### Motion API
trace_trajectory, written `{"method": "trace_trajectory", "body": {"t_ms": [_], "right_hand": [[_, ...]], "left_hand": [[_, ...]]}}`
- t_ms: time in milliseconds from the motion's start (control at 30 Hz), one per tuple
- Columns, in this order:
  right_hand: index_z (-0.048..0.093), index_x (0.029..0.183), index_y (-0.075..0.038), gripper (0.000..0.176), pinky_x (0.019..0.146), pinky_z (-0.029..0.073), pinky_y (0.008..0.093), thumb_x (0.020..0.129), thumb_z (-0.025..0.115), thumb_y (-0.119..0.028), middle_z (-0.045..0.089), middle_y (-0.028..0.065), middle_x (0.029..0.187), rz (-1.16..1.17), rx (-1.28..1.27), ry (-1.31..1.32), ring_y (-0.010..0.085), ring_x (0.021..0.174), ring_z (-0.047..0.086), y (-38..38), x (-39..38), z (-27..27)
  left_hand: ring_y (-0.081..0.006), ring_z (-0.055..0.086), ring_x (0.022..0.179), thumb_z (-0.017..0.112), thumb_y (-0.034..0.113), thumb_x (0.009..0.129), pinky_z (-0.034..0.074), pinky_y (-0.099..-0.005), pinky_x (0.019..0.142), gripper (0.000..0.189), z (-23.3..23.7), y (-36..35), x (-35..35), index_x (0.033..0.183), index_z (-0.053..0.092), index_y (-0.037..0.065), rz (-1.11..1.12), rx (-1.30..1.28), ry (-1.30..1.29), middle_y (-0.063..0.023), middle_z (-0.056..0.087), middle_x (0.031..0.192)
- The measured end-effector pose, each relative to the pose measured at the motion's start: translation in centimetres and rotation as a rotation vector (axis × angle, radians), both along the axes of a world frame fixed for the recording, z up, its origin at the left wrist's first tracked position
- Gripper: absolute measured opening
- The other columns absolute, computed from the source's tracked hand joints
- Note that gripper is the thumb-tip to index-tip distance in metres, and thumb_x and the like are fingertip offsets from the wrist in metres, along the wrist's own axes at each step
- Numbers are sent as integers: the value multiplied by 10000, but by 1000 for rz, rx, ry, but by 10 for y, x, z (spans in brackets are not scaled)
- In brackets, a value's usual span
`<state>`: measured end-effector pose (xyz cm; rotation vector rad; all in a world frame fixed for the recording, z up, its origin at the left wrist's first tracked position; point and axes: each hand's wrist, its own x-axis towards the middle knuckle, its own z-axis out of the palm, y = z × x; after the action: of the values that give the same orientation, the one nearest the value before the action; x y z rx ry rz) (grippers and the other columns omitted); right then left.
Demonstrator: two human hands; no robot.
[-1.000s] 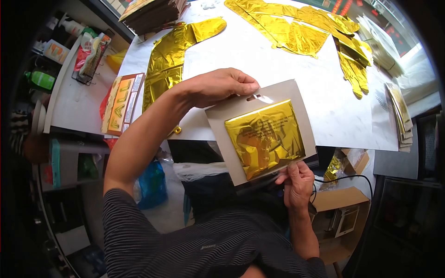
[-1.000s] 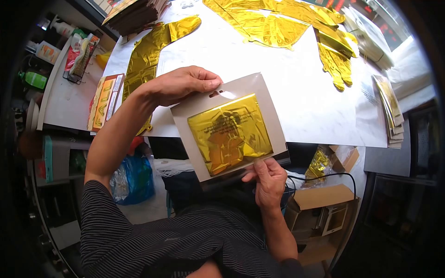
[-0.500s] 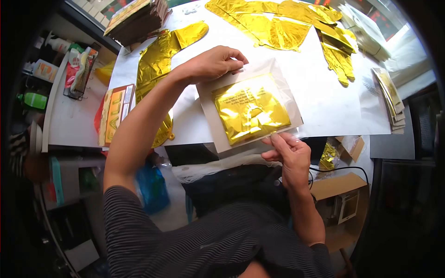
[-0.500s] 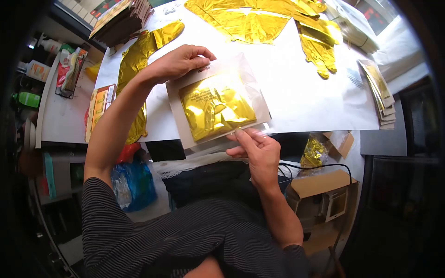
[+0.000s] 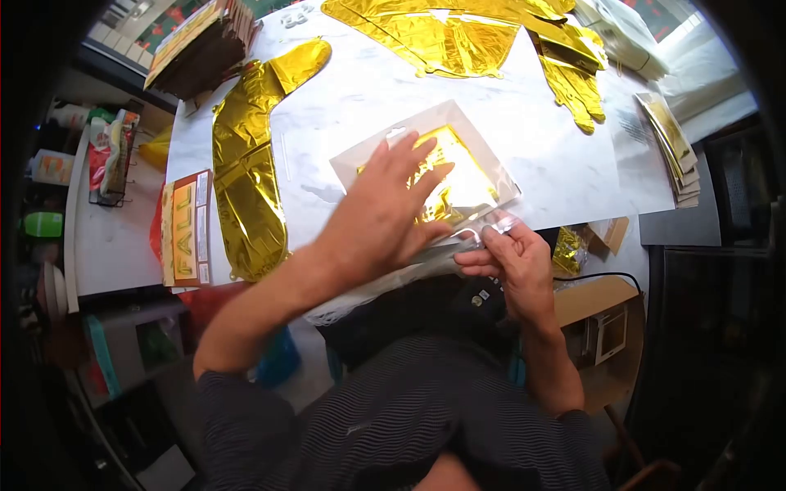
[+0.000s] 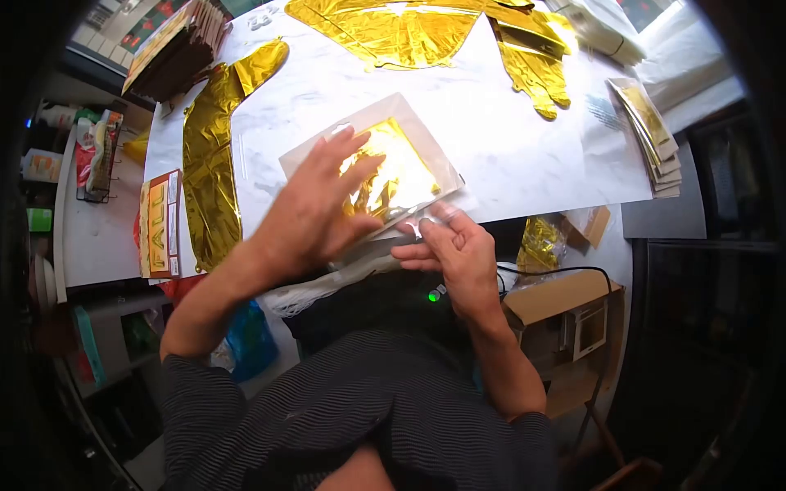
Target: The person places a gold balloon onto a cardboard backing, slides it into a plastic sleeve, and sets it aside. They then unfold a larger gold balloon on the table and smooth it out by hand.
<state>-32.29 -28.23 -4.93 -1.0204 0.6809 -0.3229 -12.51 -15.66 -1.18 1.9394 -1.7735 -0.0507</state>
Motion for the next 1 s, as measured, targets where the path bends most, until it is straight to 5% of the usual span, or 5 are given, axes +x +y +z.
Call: {"method": "trace_trajectory", "body": {"t_ms": [200,433,733,867,1000], "right_hand": [[415,1457,128,502,703,636,289,1046,562,-120,725,238,1164,-63,-187,98,256,849,768,-9,-2,24],[667,1220,54,286,661,598,248,1050,605,-167,771,168,976,-14,-242,172,169,735,752,-33,-23,5],[691,1172,45,252,655,568,235,1046,601,-154,769,144,951,-64,-329,108,129,699,715,-47,-12,10],[687,1166,54,274,616,552,233,1046,609,-179,765,140,933,-68,-336,87,126,664,696,-47,-4,15],[693,1153,43,278,585,541,235,1047,615,-202,760,131,904,-166,-429,120,119,617,663,-57,4,19]], "left_hand": [[-492,300,1475,842,346,798,241,-683,1174,795,-17,11,-19,1482,491,144,35,88,-4,-245,362,1562],[-510,326,1443,869,351,753,254,-676,1172,814,-28,15,-21,1411,495,53,31,34,28,-255,381,1517],[-491,291,1481,820,508,795,197,-671,1199,832,-22,17,-12,1419,494,64,-57,100,74,-273,367,1524],[-485,398,1439,785,438,858,245,-662,1197,643,-26,27,-10,1323,596,36,32,-83,174,-253,498,1465],[-444,504,1378,765,200,910,319,-624,1185,401,-28,35,-6,1251,651,23,175,-265,241,-231,596,1371]]}}
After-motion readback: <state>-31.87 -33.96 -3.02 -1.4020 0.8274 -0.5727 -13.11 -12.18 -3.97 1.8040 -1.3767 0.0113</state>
